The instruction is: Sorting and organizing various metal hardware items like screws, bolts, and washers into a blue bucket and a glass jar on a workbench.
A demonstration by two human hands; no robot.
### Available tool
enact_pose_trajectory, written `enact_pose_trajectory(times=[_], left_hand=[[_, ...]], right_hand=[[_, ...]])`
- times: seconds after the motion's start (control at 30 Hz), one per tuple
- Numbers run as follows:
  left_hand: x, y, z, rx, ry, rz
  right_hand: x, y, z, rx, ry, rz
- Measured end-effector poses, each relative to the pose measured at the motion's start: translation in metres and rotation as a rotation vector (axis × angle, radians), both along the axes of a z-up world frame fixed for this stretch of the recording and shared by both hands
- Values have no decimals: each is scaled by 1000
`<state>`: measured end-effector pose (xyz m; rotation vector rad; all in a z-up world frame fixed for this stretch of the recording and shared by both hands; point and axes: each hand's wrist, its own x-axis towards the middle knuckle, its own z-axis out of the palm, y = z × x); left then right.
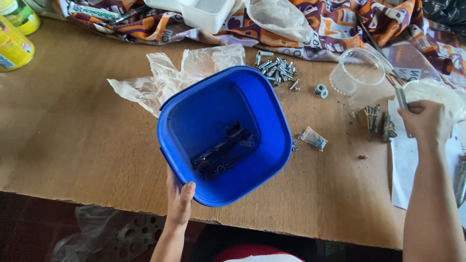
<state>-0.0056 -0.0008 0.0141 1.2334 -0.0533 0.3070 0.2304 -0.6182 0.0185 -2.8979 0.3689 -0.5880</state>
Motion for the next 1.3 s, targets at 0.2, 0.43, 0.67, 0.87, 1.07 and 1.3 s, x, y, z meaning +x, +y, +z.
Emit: enact_pose_trajectory(times=[0.2, 0.43, 0.67, 0.87, 1.07, 1.3], left_hand=[[2, 1, -1, -23, -76, -42], [3, 2, -3, 0, -83, -30], [2, 1, -3, -9, -56, -25], [3, 1, 3, 1, -100, -22], [3, 1, -1, -29, -104, -37], [2, -1, 4, -11, -90, -25]], right_hand=[[-3, -36, -33, -202, 270, -190], [-36, 54, 30, -235, -61, 128], [-125, 281, 122, 211, 28, 1044], [-112, 390, 100, -748, 309, 1274], [-90, 398, 28, -729, -97, 1126], [-92, 406, 27, -726, 181, 1013]])
